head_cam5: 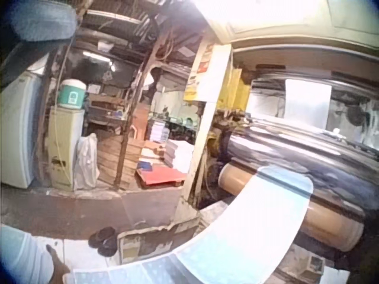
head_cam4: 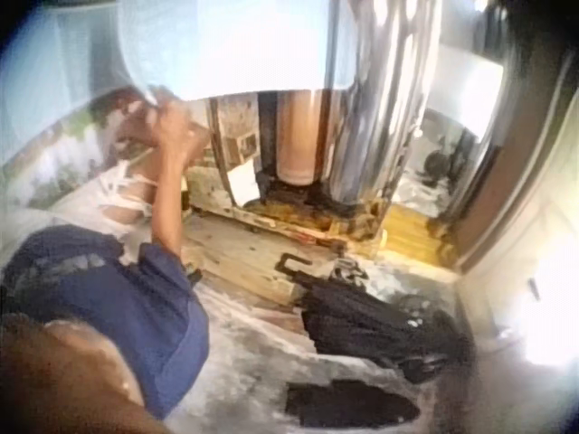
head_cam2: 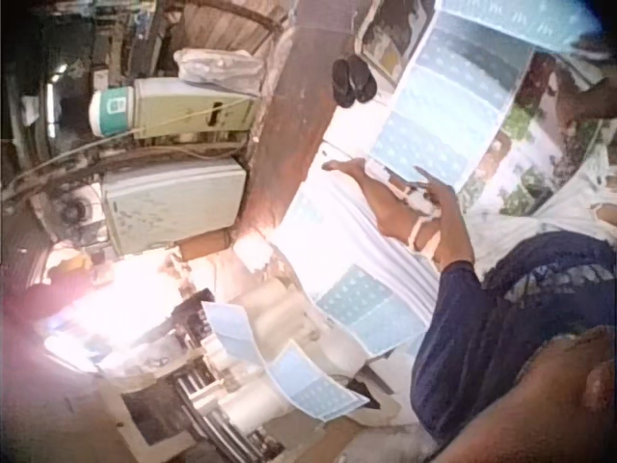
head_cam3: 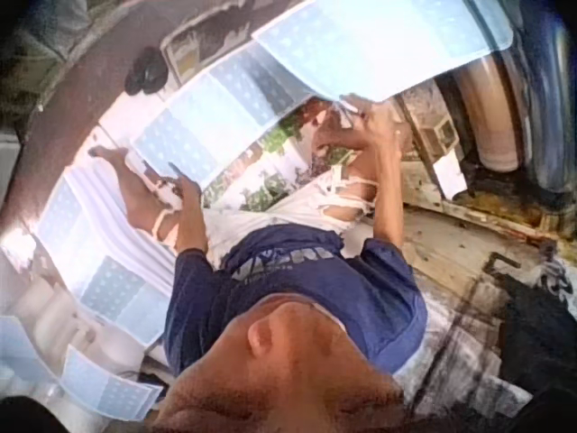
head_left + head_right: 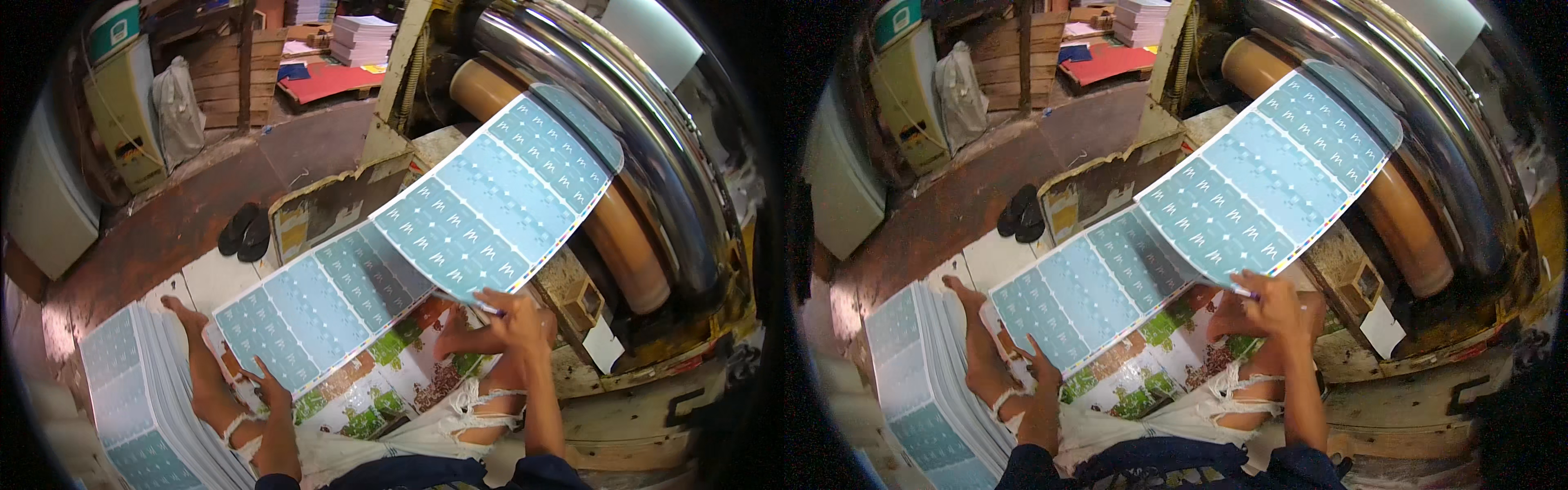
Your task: The person sits on the floor next to a printing press, uses a utility knife to cut across a printed paper sheet as it emerges from the rollers, and places the individual sheets into a stack.
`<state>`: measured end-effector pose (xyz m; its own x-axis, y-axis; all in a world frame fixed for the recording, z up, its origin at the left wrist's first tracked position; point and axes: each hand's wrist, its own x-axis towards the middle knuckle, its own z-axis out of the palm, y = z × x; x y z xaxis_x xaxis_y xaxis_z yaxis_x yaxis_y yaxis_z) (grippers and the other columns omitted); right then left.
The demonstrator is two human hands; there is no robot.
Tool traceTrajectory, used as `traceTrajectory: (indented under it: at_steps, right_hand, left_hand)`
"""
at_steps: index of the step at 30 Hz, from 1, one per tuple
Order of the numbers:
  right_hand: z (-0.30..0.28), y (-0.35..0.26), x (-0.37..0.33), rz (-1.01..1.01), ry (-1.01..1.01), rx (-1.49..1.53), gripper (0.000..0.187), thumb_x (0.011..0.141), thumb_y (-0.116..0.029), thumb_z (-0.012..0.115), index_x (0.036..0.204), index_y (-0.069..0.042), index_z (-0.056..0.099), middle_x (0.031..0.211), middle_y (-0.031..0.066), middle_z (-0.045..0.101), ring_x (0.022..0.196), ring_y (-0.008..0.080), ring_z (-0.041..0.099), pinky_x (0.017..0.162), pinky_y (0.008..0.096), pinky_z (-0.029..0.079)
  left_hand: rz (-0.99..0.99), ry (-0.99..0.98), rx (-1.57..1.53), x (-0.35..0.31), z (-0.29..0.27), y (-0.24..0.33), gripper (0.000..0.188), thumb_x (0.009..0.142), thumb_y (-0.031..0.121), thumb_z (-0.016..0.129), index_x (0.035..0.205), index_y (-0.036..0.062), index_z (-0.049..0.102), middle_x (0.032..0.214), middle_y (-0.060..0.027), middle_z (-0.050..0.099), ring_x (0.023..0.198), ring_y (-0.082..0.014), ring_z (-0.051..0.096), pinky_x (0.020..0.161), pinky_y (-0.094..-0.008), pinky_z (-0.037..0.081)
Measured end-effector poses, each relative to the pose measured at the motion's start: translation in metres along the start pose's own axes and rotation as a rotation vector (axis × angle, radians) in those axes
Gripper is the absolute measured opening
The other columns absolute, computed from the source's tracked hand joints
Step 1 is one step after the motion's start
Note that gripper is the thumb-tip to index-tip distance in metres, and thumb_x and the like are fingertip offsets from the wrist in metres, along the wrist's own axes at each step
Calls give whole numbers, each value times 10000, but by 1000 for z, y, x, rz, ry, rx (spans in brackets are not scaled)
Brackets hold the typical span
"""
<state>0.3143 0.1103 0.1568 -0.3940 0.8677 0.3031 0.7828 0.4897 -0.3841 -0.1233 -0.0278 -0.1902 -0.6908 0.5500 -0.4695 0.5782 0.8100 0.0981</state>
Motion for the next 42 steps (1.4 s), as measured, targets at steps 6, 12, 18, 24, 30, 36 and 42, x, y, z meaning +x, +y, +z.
traceTrajectory:
  at_steps: [6, 12, 18, 24, 30, 36, 42]
  right_hand:
    - [-4, -21, -17, 210, -98, 75, 559, 665, -77, 588, 1208, -181, 675, 1214, 189, 634, 760, 310, 706, 725, 390, 578]
    - [-27, -21, 6, -60, -314, -10, 577, 710, -138, 635, 1286, -144, 605, 1172, 160, 660, 725, 327, 688, 665, 417, 567]
    - [-35, -18, 52, -266, -737, -80, 255, 769, -137, 610, 987, -12, 652, 798, 205, 660, 708, 374, 675, 605, 451, 532]
    - [-45, 30, 107, -268, -1116, 483, 287, 898, -279, 654, 1050, -39, 695, 798, 167, 679, 678, 294, 630, 657, 355, 512]
    - [-100, 108, 165, 251, -206, 692, 360, 959, -291, 605, 1228, -55, 641, 663, 34, 640, 443, 55, 499, 403, 224, 416]
    - [-147, 223, 157, 364, 767, 648, 245, 967, -233, 587, 1110, -51, 668, 729, 51, 648, 422, 75, 512, 360, 223, 377]
    - [-185, 341, 124, 481, 1172, 528, 340, 998, -295, 535, 1154, 2, 592, 748, 80, 648, 482, 95, 565, 410, 221, 416]
  left_hand:
    - [44, -69, 23, -2, 13, 29, 1313, 672, -4, 780, 1522, 231, -193, 1528, -354, -139, 1119, -464, 547, 842, -395, 531]
    - [474, 226, -125, -6, 1, 73, 1390, 455, 402, 967, 1517, 25, 153, 1518, -361, 114, 1370, -538, 227, 1120, -517, 309]
    - [320, -1424, -2033, -146, -152, 266, 548, 952, 203, 621, 1390, -36, 394, 1266, -173, 566, 1137, -285, 583, 981, -416, 491]
    - [521, -732, -1653, -165, -147, 293, 455, 934, 113, 631, 1319, -31, 435, 1241, -146, 567, 1162, -254, 559, 998, -379, 474]
    - [499, -470, -1506, -163, -140, 264, 484, 895, 113, 669, 1293, -35, 436, 966, -122, 641, 285, -92, 372, 189, -227, 200]
    - [521, -534, -1626, -156, -141, 231, 464, 887, 29, 668, 1296, -1, 451, 1175, -121, 593, 1059, -215, 594, 912, -347, 500]
    - [466, -466, -1511, -135, -135, 198, 505, 887, 58, 672, 1321, -10, 421, 1164, -118, 588, 1032, -224, 602, 888, -356, 500]
